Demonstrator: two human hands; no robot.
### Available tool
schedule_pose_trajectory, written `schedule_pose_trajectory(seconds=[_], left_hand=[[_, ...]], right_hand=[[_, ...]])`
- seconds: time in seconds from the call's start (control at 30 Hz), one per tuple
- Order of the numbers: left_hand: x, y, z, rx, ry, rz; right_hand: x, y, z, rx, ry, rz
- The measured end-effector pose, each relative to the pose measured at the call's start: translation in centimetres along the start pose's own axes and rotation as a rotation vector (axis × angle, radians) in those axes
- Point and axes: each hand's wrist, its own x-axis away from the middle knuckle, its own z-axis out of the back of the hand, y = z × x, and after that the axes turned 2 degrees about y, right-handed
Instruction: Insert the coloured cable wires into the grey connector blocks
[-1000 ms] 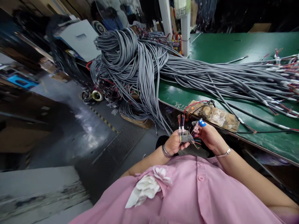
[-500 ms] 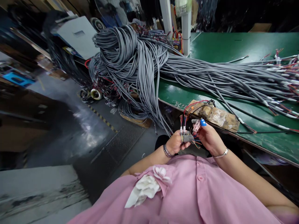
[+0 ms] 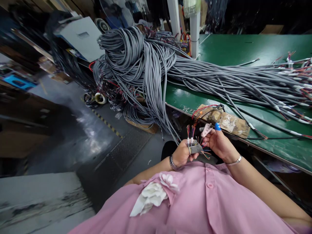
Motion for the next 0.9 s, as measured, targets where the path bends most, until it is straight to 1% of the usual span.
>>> schedule_pose_trajectory(seconds=[0.07, 0.13, 0.2, 0.43, 0.47, 0.57, 0.63, 0.83, 0.9], left_hand=[[0.4, 0.0, -0.3, -0.013, 0.048, -0.013], [0.5, 0.1, -0.4, -0.002, 0.089, -0.021], [0.3, 0.1, -0.4, 0.028, 0.109, -0.019], [-0.5, -0.1, 0.1, 0.138, 0.071, -0.031], [-0.7, -0.2, 0.1, 0.141, 0.067, -0.032], [-1.0, -0.5, 0.2, 0.142, 0.070, -0.034], [-1.2, -0.6, 0.1, 0.142, 0.075, -0.037], [-1.6, -1.0, -0.1, 0.117, 0.069, -0.030], [-1.6, -1.1, -0.1, 0.112, 0.079, -0.025]], right_hand=[[0.0, 0.0, -0.1, 0.056, 0.025, 0.049], [0.0, 0.1, -0.1, 0.120, 0.081, 0.116], [-0.1, 0.3, -0.1, 0.153, 0.122, 0.160], [-1.2, 1.5, 0.6, 0.142, 0.130, 0.281], [-1.4, 1.6, 0.6, 0.136, 0.124, 0.274], [-1.8, 1.6, 0.3, 0.061, 0.099, 0.166], [-1.9, 1.5, -0.1, -0.004, 0.108, 0.122], [-2.0, 1.3, -1.0, -0.092, 0.180, 0.186], [-1.9, 1.3, -1.0, -0.096, 0.180, 0.166]])
